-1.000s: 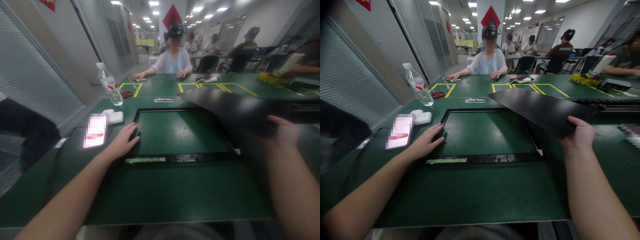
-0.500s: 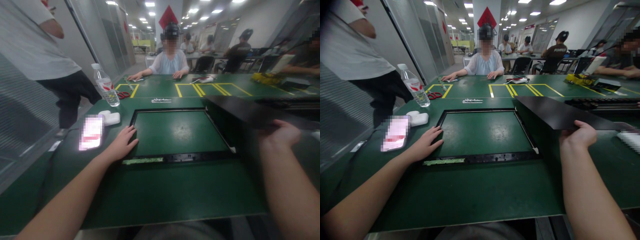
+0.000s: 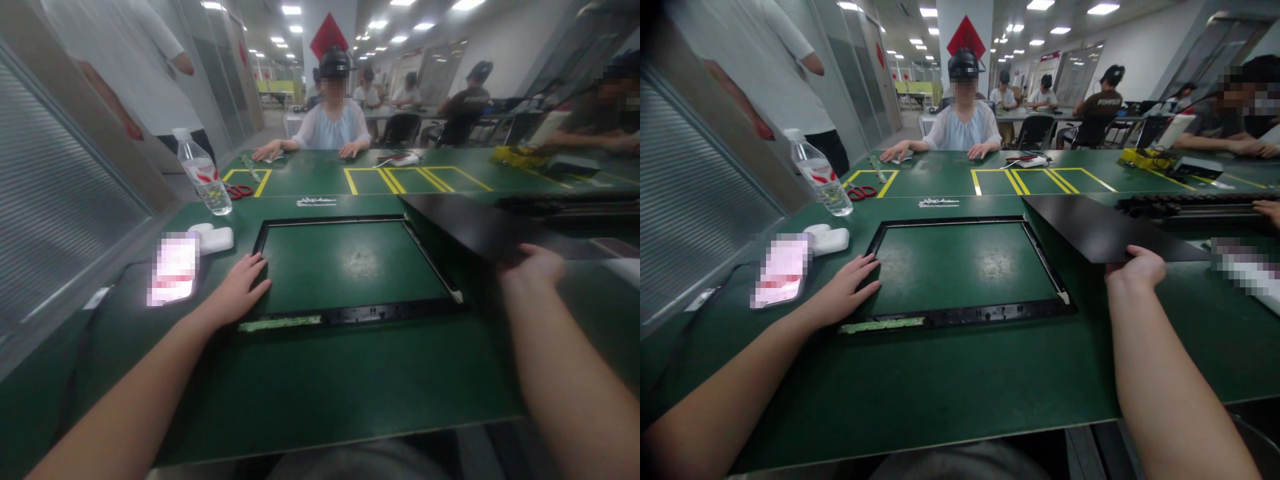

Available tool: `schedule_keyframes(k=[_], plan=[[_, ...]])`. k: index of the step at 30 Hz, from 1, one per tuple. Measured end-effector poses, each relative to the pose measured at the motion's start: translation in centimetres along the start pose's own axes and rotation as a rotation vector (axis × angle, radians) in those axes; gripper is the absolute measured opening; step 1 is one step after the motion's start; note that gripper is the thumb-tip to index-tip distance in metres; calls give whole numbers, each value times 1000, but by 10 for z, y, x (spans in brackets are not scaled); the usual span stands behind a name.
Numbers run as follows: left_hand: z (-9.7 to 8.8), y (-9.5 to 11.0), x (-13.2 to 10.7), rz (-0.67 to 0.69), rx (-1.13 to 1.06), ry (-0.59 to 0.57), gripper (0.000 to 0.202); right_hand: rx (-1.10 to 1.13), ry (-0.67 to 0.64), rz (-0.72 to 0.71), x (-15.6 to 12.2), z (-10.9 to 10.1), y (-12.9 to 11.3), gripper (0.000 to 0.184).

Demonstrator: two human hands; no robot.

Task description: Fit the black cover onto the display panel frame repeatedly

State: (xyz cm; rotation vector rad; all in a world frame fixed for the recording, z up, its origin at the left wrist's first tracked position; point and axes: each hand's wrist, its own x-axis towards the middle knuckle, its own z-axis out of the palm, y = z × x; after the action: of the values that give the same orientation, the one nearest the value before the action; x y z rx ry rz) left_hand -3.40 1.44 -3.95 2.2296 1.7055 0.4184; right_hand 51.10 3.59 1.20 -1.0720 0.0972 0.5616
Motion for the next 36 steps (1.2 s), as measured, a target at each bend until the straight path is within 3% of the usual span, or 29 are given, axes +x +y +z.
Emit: schedule_keyframes(k=[3,20,28,36], plan=[[-1,1,0,-7,-11,-1,77,-12,130,46,3,-2,5,19],[1,-1,1,-8,10,-6,84,-38,98,108,14,-7,11,28],[-2,2,0,-12,-35,5,78,-22,105,118,5,-5,9,22],[-5,8,-1,-16,-76,31,78,59,-83,-3,-14,2,2,16]])
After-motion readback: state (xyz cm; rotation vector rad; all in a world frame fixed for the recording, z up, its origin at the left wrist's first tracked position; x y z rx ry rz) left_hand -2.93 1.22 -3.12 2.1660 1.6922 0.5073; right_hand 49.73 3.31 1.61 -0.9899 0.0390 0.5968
